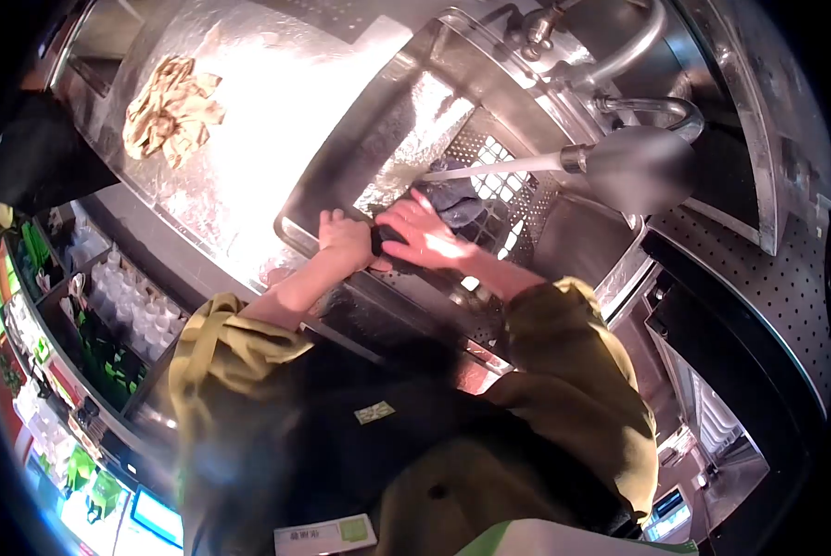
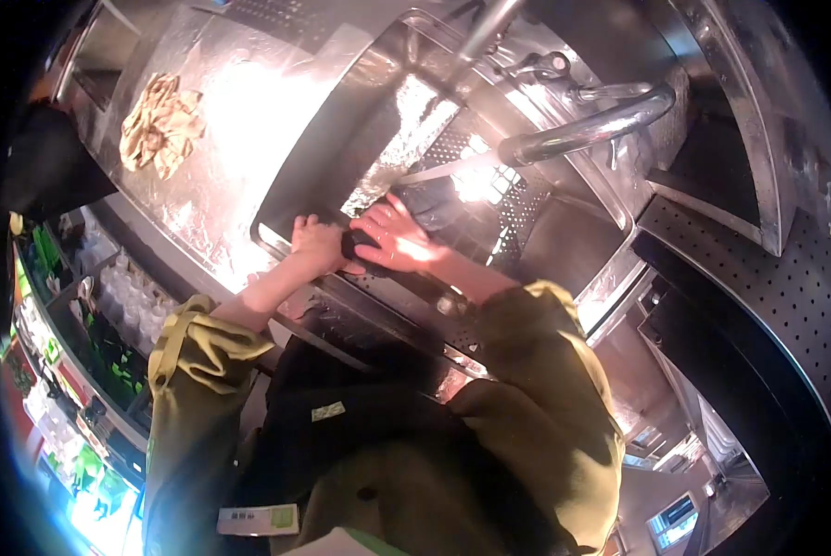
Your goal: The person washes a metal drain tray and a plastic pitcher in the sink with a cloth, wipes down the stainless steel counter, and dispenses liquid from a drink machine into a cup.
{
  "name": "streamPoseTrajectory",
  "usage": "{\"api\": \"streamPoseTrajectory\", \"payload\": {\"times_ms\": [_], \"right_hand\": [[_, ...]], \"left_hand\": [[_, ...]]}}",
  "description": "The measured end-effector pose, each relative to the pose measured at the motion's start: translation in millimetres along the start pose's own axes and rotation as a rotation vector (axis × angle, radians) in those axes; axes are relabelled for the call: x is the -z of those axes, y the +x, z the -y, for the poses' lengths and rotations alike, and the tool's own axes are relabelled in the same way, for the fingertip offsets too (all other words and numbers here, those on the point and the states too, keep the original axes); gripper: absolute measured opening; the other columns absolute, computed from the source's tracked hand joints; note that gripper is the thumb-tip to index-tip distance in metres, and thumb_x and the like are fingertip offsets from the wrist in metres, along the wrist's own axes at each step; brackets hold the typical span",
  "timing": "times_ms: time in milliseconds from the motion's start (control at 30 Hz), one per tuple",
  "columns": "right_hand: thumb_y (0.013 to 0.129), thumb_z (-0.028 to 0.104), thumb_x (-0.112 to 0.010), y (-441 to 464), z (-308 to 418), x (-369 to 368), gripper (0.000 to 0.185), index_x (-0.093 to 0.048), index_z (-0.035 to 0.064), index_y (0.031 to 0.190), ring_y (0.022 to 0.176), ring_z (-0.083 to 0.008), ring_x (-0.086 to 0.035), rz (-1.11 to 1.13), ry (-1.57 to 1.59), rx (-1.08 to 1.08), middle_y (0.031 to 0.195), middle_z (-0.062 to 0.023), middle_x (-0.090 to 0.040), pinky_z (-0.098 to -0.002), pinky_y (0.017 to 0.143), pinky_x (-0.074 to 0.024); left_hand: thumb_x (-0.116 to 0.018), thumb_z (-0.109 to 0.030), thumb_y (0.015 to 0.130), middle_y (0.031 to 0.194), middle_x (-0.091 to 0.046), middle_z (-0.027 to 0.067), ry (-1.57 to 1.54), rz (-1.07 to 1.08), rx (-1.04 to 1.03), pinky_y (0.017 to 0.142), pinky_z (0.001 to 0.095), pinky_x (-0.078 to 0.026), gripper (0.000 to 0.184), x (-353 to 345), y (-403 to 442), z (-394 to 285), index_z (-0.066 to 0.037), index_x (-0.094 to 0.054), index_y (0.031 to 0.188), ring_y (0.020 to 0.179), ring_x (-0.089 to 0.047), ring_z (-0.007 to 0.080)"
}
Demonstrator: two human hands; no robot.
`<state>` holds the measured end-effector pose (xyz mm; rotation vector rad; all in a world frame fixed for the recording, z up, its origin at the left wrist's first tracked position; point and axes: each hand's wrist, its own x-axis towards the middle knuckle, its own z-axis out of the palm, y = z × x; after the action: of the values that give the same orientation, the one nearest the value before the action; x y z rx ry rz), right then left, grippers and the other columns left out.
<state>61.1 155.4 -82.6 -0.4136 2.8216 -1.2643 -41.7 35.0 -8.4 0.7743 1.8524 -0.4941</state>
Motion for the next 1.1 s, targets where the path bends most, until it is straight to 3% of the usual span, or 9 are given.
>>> {"api": "streamPoseTrajectory", "payload": {"times_ms": [133, 300, 500, 533, 633, 767, 900, 1000, 1100], "right_hand": [[0.076, 0.034, -0.054, -1.5, -137.3, 7.1, 0.040, -0.050, 0.0093, 0.107, 0.105, -0.0245, -0.044, 0.172, -0.089, -0.479, 0.103, -0.0119, -0.049, -0.0426, 0.094, -0.0288], [0.082, 0.054, -0.034, 14.5, -186.0, 20.3, 0.068, -0.020, 0.0135, 0.134, 0.131, -0.0280, -0.011, -0.030, -0.156, -0.987, 0.141, -0.0139, -0.011, -0.0470, 0.103, -0.0122], [0.083, 0.034, -0.046, -9.0, -97.1, -34.4, 0.053, -0.031, 0.0086, 0.127, 0.117, -0.0320, -0.036, -0.239, 0.486, -0.618, 0.131, -0.0169, -0.031, -0.0465, 0.096, -0.0288], [0.082, 0.028, -0.048, -2.7, -24.7, 4.5, 0.050, -0.034, 0.0074, 0.125, 0.112, -0.0328, -0.040, 0.086, -0.095, -0.650, 0.128, -0.0171, -0.035, -0.0444, 0.094, -0.0321], [0.076, 0.014, -0.050, -16.1, 11.7, -13.2, 0.032, -0.049, 0.0062, 0.107, 0.094, -0.0298, -0.047, -0.473, -0.251, -0.392, 0.099, -0.0142, -0.047, -0.0388, 0.074, -0.0402], [0.069, 0.012, -0.049, -23.7, -4.2, -8.8, 0.024, -0.050, 0.0051, 0.093, 0.078, -0.0277, -0.046, -0.272, -0.428, -0.356, 0.085, -0.0133, -0.045, -0.0404, 0.067, -0.0414], [0.075, 0.014, -0.048, -39.4, 7.1, -11.9, 0.025, -0.048, 0.0067, 0.099, 0.086, -0.0324, -0.047, -0.317, -0.004, -0.804, 0.090, -0.0154, -0.046, -0.0414, 0.068, -0.0437], [0.076, 0.014, -0.050, -84.8, 10.3, 10.2, 0.029, -0.046, 0.0082, 0.104, 0.090, -0.0347, -0.048, -0.021, -0.368, -0.619, 0.095, -0.0173, -0.046, -0.0410, 0.075, -0.0443], [0.066, 0.003, -0.053, -86.3, -6.0, 50.1, 0.040, -0.047, 0.0075, 0.105, 0.088, -0.0331, -0.052, 0.157, 0.053, -0.826, 0.094, -0.0170, -0.050, -0.0397, 0.078, -0.0451]], "left_hand": [[-0.066, -0.062, 0.055, 0.106, -0.058, 0.0086, -0.038, -0.039, -0.008, 0.090, 0.0349, -0.027, 0.076, -3.5, 7.4, -0.2, -0.009, -0.056, 0.108, 0.111, -0.041, 0.0236], [-0.074, -0.042, 0.056, 0.104, -0.057, 0.0150, -0.545, -0.127, -0.273, 0.086, 0.0370, -0.038, 0.066, -24.0, 28.8, -1.0, 0.001, -0.055, 0.103, 0.099, -0.052, 0.0271], [-0.076, -0.027, 0.052, 0.098, -0.058, 0.0211, -0.735, -0.136, -0.302, 0.078, 0.0341, -0.045, 0.067, -21.3, 59.1, -14.6, 0.004, -0.051, 0.105, 0.092, -0.057, 0.0300], [-0.076, -0.027, 0.052, 0.097, -0.059, 0.0204, -0.727, -0.154, -0.375, 0.076, 0.0339, -0.046, 0.066, -30.6, 75.7, -7.7, 0.003, -0.051, 0.106, 0.090, -0.058, 0.0289], [-0.074, -0.023, 0.060, 0.091, -0.061, 0.0161, -0.858, -0.102, -0.390, 0.074, 0.0300, -0.045, 0.049, -17.0, 69.0, 15.4, 0.002, -0.056, 0.099, 0.086, -0.058, 0.0223], [-0.074, -0.020, 0.060, 0.100, -0.058, 0.0176, -0.878, -0.178, -0.324, 0.079, 0.0285, -0.043, 0.064, -15.2, 95.1, 40.8, 0.000, -0.046, 0.113, 0.093, -0.056, 0.0225], [-0.074, -0.022, 0.060, 0.108, -0.053, 0.0211, -0.814, -0.160, -0.260, 0.086, 0.0313, -0.040, 0.081, -6.8, 83.5, 41.7, -0.001, -0.030, 0.126, 0.101, -0.052, 0.0267], [-0.071, -0.025, 0.063, 0.108, -0.053, 0.0225, -0.743, -0.151, -0.289, 0.089, 0.0342, -0.039, 0.084, -25.1, 114.5, 47.5, -0.004, -0.025, 0.130, 0.101, -0.052, 0.0312], [-0.069, -0.028, 0.064, 0.115, -0.047, 0.0238, -0.565, -0.150, -0.248, 0.092, 0.0373, -0.036, 0.086, -10.4, 95.4, 38.6, -0.010, -0.021, 0.133, 0.108, -0.046, 0.0342]]}}
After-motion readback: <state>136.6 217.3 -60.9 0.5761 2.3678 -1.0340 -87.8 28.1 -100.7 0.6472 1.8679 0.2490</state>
